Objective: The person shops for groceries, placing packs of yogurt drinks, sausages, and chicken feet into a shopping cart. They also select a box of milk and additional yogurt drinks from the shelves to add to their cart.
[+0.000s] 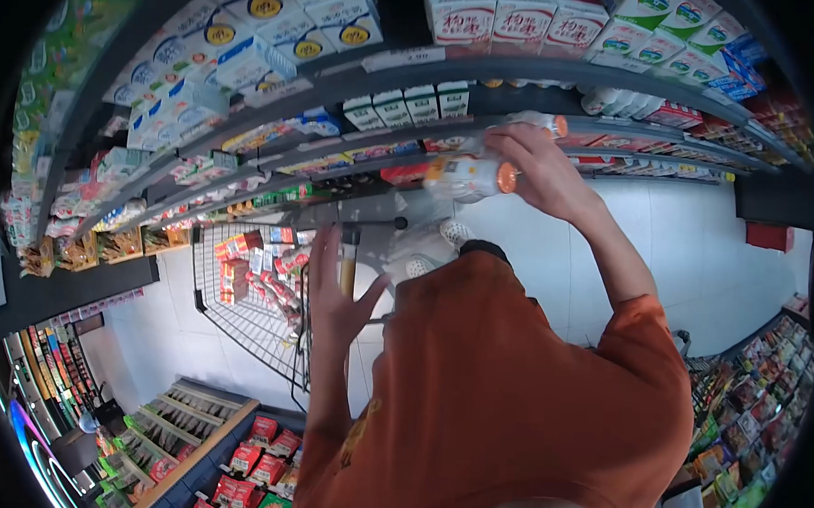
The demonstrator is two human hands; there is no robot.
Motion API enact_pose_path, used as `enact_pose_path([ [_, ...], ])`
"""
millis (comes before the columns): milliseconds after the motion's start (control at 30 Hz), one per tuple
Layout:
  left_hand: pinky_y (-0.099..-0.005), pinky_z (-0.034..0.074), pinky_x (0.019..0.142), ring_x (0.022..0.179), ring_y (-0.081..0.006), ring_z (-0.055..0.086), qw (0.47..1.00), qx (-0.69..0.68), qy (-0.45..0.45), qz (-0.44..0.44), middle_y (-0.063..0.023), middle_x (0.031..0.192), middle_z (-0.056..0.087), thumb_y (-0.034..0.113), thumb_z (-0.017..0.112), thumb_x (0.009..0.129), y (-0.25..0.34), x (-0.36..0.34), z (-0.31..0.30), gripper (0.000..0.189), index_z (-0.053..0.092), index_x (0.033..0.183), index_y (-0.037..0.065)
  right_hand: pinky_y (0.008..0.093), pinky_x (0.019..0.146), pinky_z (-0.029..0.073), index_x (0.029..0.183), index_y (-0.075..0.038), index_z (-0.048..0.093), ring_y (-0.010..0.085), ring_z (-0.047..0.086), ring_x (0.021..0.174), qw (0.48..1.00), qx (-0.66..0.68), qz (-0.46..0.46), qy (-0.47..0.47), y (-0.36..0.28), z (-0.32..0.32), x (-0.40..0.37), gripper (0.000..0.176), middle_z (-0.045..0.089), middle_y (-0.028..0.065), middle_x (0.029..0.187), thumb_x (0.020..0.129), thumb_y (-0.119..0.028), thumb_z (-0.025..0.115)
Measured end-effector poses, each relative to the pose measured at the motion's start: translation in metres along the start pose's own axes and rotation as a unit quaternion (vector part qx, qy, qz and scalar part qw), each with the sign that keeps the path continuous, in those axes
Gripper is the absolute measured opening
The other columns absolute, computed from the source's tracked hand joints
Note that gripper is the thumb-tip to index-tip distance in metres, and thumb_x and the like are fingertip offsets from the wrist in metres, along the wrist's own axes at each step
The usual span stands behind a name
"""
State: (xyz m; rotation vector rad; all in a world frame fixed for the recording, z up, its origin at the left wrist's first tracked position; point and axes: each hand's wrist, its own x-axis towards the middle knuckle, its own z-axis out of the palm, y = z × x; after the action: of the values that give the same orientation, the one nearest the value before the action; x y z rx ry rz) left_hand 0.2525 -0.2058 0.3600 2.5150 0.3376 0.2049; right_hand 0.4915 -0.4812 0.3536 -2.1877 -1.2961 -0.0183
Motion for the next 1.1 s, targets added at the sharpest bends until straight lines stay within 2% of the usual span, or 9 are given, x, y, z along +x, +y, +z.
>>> enact_pose_path([
  [67,-0.0459,0.047,0.101,0.129,-0.0376,0.050,0.985,-0.012,0.005,0.174,-0.0213,0.141,0.048,0.027,0.086,0.069,0.056,0.039,-0.018,0.085,0.046,0.142,0.006,0.0439,0.100,0.043,0.123,-0.001,0.056,0.0354,0.052,0.122,0.997,0.053,-0.022,-0.043,-0.031,0.003,0.010,0.058,0.056,0.0142,0.128,0.067,0.001,0.073],
  [167,-0.0406,0.052,0.092,0.117,-0.0320,0.061,0.982,-0.042,-0.139,0.122,-0.0187,0.129,0.060,0.029,0.087,0.069,0.071,0.056,-0.014,0.084,0.048,0.140,0.008,0.0456,0.101,0.043,0.121,-0.002,0.055,0.0360,0.054,0.121,0.986,0.119,-0.033,-0.109,-0.073,0.014,0.025,0.057,0.057,0.0146,0.125,0.070,-0.008,0.079],
  [267,-0.0393,0.057,0.083,0.097,-0.0329,0.069,0.986,-0.050,-0.062,0.149,-0.0119,0.113,0.068,0.024,0.084,0.069,0.054,0.049,-0.024,0.068,0.056,0.129,0.009,0.0453,0.102,0.044,0.128,-0.003,0.052,0.0374,0.054,0.121,0.980,0.173,-0.034,-0.093,-0.088,0.028,0.033,0.068,0.056,0.0153,0.128,0.068,-0.014,0.083],
  [433,-0.0348,0.056,0.079,0.087,-0.0209,0.070,0.941,-0.313,-0.019,-0.123,-0.0088,0.098,0.070,0.017,0.079,0.074,0.000,0.030,-0.060,0.048,0.062,0.115,-0.002,0.0399,0.104,0.044,0.141,0.000,0.044,0.0311,0.056,0.123,0.975,0.203,0.058,0.069,-0.102,0.026,0.040,0.079,0.056,0.0152,0.133,0.076,-0.020,0.083],
  [567,-0.0320,0.055,0.080,0.086,-0.0170,0.068,0.867,-0.450,0.072,-0.203,-0.0080,0.101,0.069,0.011,0.073,0.077,-0.054,-0.007,-0.047,0.039,0.063,0.112,-0.003,0.0336,0.102,0.044,0.142,0.007,0.040,0.0203,0.056,0.121,0.823,0.485,0.289,-0.060,-0.094,0.044,0.030,0.080,0.059,0.0159,0.126,0.081,-0.023,0.082],
  [667,-0.0318,0.054,0.081,0.088,-0.0154,0.067,0.816,-0.532,0.080,-0.210,-0.0066,0.102,0.068,0.008,0.075,0.074,-0.070,-0.026,-0.051,0.044,0.062,0.115,-0.001,0.0321,0.102,0.044,0.144,0.004,0.040,0.0181,0.056,0.121,0.776,0.574,0.235,-0.114,-0.105,0.059,0.042,0.081,0.058,0.0126,0.130,0.080,-0.022,0.083],
  [833,-0.0324,0.053,0.085,0.094,-0.0145,0.065,0.917,-0.367,0.104,-0.119,-0.0056,0.104,0.067,0.011,0.085,0.062,-0.097,-0.050,-0.084,0.064,0.061,0.120,0.001,0.0335,0.106,0.043,0.144,-0.002,0.042,0.0161,0.053,0.124,0.816,0.553,0.103,-0.130,-0.124,0.081,0.067,0.082,0.057,0.0059,0.132,0.074,0.000,0.084],
  [967,-0.0301,0.053,0.085,0.092,-0.0142,0.066,0.888,-0.351,0.261,-0.145,-0.0060,0.104,0.069,0.016,0.086,0.059,-0.123,-0.072,-0.129,0.069,0.062,0.121,-0.001,0.0340,0.108,0.040,0.144,-0.001,0.041,0.0183,0.049,0.128,0.856,0.499,0.019,-0.135,-0.153,0.137,0.108,0.081,0.052,0.0109,0.138,0.076,-0.011,0.084],
  [1100,-0.0279,0.052,0.076,0.081,-0.0129,0.065,0.842,-0.336,0.361,-0.219,-0.0071,0.094,0.069,0.013,0.080,0.068,-0.142,-0.091,-0.164,0.047,0.066,0.110,-0.004,0.0406,0.096,0.045,0.115,-0.002,0.061,0.0320,0.057,0.109,0.950,0.213,-0.167,-0.154,-0.176,0.222,0.143,0.039,0.060,0.0162,0.114,0.091,-0.032,0.069],
])
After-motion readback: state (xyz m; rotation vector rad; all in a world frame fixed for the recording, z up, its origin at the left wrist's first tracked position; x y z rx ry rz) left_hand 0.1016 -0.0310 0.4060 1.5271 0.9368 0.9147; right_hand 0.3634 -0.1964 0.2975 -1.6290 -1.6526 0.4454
